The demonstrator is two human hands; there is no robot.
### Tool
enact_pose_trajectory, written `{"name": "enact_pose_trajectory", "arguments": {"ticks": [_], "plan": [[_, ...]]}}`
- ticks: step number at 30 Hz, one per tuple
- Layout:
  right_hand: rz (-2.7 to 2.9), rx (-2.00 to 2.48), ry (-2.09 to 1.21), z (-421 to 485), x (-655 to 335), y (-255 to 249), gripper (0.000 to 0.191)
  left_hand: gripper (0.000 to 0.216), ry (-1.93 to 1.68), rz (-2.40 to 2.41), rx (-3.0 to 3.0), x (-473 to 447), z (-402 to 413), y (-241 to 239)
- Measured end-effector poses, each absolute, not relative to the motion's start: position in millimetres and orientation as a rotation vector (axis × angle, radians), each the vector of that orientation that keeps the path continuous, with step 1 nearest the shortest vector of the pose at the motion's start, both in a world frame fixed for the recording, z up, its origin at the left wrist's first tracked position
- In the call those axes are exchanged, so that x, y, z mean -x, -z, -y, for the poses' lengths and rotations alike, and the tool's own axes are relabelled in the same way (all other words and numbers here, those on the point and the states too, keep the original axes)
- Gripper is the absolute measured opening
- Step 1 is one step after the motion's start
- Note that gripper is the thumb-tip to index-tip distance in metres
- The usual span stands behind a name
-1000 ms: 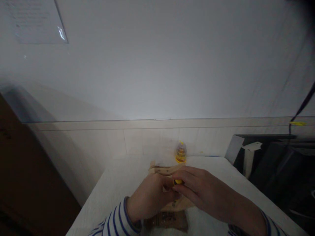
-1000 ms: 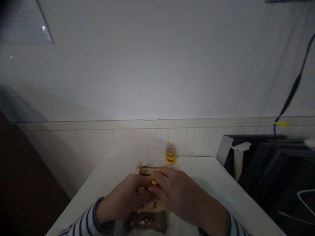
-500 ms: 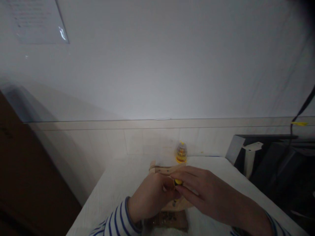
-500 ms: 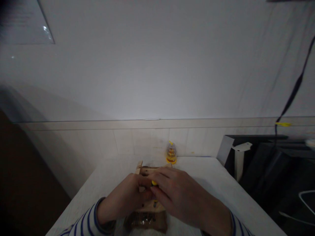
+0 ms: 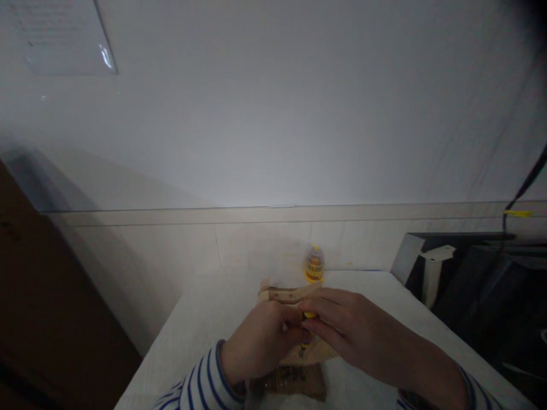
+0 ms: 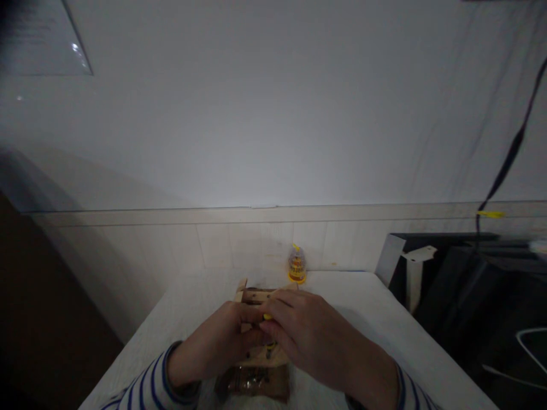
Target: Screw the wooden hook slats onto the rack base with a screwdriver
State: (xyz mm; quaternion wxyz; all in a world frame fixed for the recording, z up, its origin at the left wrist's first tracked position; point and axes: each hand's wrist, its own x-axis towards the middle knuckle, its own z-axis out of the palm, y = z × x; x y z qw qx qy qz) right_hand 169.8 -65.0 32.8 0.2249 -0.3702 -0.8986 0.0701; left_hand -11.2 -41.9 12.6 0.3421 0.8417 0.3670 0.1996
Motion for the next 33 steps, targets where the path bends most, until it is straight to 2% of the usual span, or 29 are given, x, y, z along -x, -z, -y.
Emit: {"name": "enact_pose_trajectory", "arguments": {"ticks": [22,33], "plan": [[2.485,1.064,-0.246,65.5,-169.5,-31.8,0.015,0.021,-0.487,-0.924,-2.208,11.5,42.8,-15.7],[2.474,1.017,-0.255,63.1,-168.5,-30.6,0.017,0.013,-0.56,-0.954,-2.179,10.1,41.7,-13.3]]}}
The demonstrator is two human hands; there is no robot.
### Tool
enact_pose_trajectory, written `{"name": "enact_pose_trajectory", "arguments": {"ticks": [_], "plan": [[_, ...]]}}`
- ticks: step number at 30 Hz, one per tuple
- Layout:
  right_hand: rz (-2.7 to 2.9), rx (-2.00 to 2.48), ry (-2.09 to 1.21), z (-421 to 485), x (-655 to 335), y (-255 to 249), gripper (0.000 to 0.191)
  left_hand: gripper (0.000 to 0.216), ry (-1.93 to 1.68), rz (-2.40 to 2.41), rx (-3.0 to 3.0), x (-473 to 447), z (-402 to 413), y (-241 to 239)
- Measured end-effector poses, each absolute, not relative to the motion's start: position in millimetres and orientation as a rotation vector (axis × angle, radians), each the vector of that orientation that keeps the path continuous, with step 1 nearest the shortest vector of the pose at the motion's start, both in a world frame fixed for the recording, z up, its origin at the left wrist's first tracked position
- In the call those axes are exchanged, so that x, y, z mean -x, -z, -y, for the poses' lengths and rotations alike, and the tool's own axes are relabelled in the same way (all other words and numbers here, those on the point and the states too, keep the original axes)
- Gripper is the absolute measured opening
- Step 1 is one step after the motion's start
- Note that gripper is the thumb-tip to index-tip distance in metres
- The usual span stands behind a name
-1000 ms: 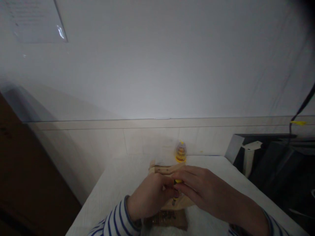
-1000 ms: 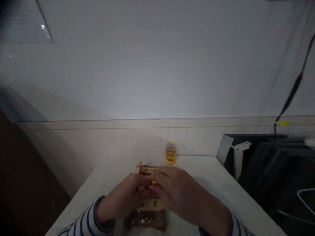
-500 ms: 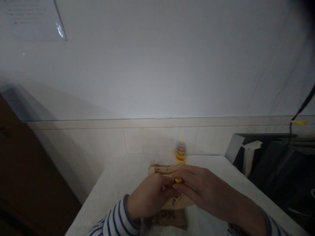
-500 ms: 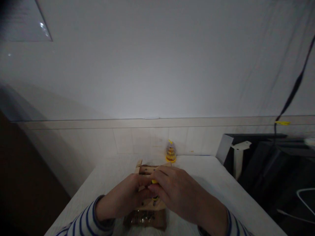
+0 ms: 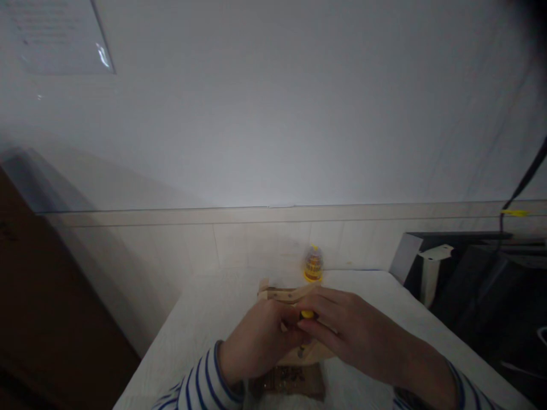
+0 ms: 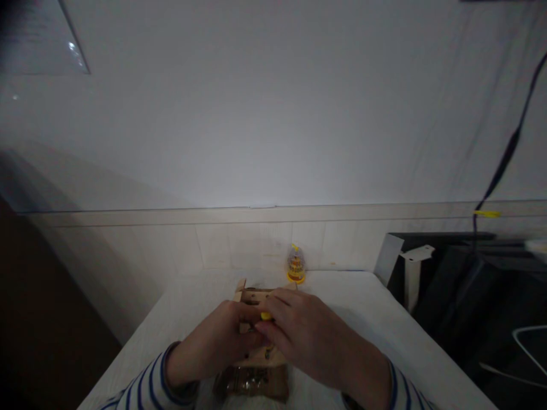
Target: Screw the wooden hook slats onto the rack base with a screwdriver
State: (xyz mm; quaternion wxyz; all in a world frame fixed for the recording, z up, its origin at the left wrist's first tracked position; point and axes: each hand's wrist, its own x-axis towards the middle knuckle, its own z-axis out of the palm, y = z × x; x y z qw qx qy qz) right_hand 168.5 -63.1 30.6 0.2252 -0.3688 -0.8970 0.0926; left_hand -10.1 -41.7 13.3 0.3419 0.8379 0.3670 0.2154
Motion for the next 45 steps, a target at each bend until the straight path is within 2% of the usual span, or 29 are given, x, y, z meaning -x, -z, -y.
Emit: {"name": "enact_pose_trajectory", "arguments": {"ticks": [9,32,45], "plan": [[2.472,0.958,-0.278,66.9,-169.4,-34.2,0.026,0.016,-0.486,-1.054,-2.193,11.0,41.0,-12.4],[2.491,1.081,-0.251,66.6,-168.8,-31.1,0.014,0.014,-0.548,-0.85,-2.195,11.5,41.7,-12.8],[2.477,1.05,-0.245,64.9,-170.0,-32.0,0.014,0.017,-0.506,-0.938,-2.219,11.7,43.1,-14.1]]}}
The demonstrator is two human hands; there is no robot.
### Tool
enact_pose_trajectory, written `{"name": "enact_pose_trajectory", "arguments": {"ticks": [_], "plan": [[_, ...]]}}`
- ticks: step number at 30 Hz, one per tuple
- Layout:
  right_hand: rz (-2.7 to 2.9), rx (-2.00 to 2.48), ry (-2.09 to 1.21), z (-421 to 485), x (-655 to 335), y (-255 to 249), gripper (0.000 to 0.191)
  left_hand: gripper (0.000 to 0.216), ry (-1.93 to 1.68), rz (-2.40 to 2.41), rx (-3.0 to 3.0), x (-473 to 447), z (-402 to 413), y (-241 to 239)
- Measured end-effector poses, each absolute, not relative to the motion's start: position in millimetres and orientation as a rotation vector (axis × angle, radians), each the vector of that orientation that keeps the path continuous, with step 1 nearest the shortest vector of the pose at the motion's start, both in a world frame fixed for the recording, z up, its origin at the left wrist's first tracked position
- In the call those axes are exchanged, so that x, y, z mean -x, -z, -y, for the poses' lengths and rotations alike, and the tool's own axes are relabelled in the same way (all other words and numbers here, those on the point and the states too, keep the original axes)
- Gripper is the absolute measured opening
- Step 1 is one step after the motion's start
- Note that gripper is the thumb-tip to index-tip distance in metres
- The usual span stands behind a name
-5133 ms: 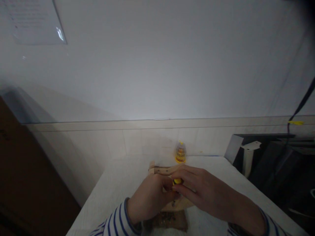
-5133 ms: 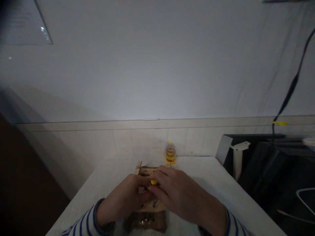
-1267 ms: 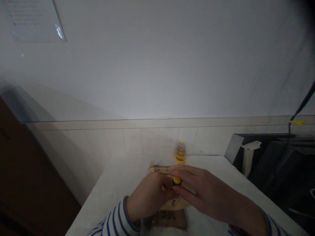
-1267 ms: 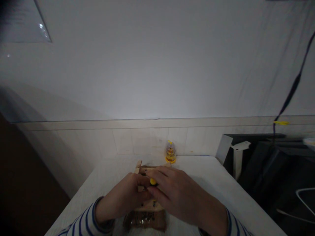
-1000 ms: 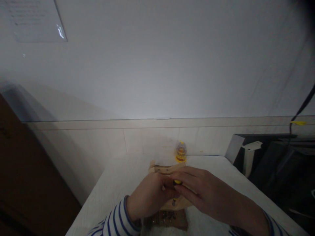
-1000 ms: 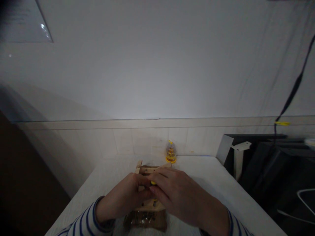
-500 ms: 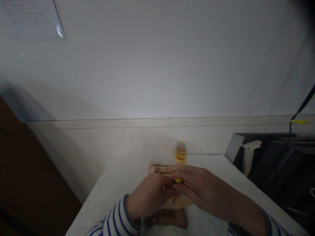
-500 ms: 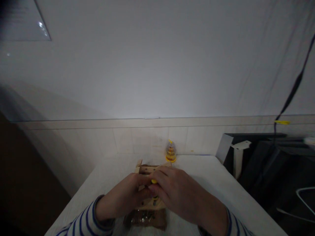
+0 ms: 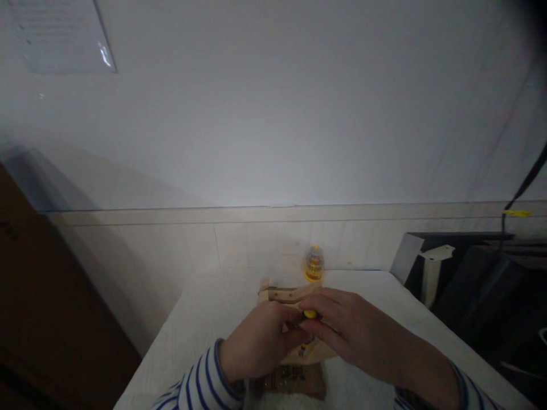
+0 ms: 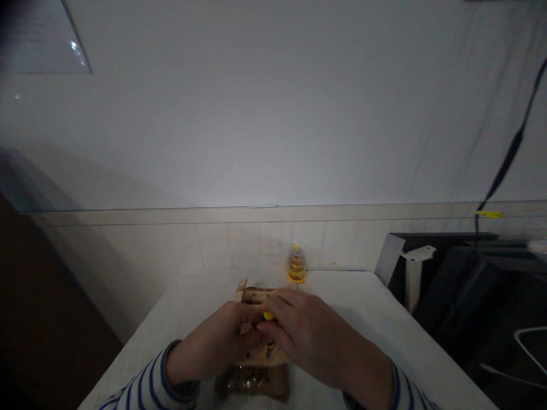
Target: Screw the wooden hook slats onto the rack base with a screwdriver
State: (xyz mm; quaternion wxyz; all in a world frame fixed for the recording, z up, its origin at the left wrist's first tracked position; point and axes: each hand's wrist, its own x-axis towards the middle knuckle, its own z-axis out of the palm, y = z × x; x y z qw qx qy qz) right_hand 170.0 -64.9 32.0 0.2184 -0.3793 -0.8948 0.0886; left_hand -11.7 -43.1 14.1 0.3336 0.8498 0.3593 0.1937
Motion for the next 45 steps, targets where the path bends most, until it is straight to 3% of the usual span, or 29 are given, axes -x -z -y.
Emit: {"name": "enact_pose_trajectory", "arguments": {"ticks": [7,14,45], "plan": [[2.467,1.06,-0.233,64.0,-169.5,-29.9,0.015,0.015,-0.524,-1.014,-2.189,11.4,40.2,-9.6],[2.465,0.957,-0.251,66.9,-170.3,-32.9,0.029,0.015,-0.497,-1.055,-2.208,10.4,41.3,-11.7],[2.515,1.093,-0.239,65.7,-167.3,-34.3,0.011,0.015,-0.511,-0.968,-2.222,11.3,41.2,-11.4]]}}
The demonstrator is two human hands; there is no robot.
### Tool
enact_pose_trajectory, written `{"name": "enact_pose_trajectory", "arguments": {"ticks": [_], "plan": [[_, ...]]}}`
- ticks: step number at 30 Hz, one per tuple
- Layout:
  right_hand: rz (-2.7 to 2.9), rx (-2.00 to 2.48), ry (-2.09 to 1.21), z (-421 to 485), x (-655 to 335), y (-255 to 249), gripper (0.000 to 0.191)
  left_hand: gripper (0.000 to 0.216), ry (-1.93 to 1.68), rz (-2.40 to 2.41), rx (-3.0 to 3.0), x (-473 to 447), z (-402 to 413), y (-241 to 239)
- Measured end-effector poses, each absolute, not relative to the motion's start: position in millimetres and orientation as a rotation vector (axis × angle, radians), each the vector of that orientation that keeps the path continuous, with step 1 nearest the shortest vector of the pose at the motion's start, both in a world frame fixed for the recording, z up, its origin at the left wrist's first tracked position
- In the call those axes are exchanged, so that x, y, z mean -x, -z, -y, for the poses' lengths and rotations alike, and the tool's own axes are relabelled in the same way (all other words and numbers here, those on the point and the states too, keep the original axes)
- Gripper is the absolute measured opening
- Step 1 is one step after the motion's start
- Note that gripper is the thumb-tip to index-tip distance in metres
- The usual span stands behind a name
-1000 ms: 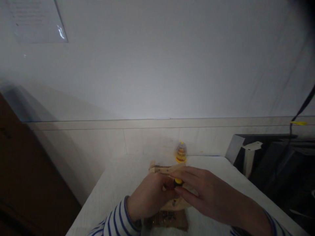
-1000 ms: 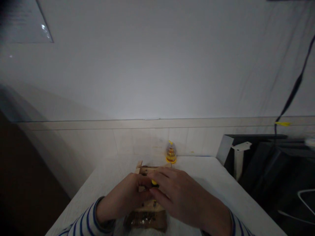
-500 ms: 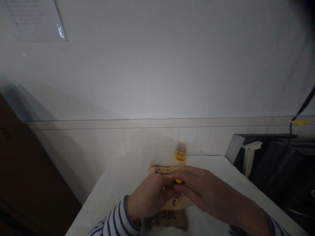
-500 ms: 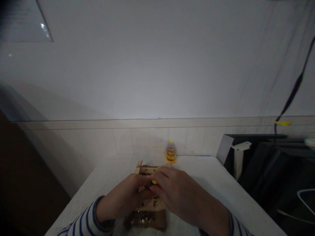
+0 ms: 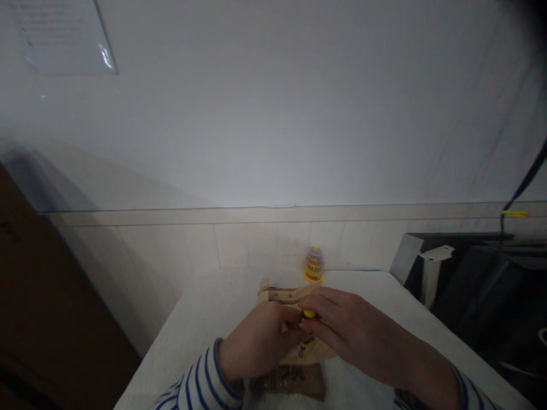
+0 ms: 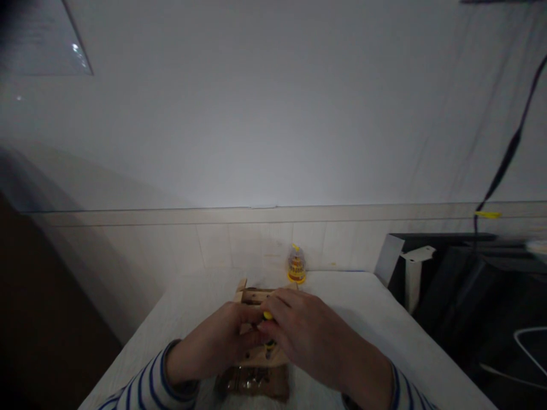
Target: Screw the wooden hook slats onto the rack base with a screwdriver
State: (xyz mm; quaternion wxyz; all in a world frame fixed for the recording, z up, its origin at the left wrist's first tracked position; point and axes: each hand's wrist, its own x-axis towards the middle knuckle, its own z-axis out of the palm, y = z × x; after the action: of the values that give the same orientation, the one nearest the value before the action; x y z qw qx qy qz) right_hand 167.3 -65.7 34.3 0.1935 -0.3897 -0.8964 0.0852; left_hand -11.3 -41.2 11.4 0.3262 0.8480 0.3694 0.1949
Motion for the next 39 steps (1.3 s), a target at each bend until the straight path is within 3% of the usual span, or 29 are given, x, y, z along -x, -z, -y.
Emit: {"name": "enact_pose_trajectory", "arguments": {"ticks": [8,14,39], "plan": [[2.5,1.069,-0.218,64.7,-166.1,-30.7,0.013,0.016,-0.514,-1.045,-2.218,10.5,40.1,-8.4],[2.468,0.956,-0.206,67.0,-169.4,-32.5,0.028,0.02,-0.5,-1.077,-2.217,10.6,39.9,-9.0],[2.493,1.082,-0.154,65.9,-167.9,-33.9,0.014,0.022,-0.435,-0.913,-2.237,11.9,41.1,-13.1]]}}
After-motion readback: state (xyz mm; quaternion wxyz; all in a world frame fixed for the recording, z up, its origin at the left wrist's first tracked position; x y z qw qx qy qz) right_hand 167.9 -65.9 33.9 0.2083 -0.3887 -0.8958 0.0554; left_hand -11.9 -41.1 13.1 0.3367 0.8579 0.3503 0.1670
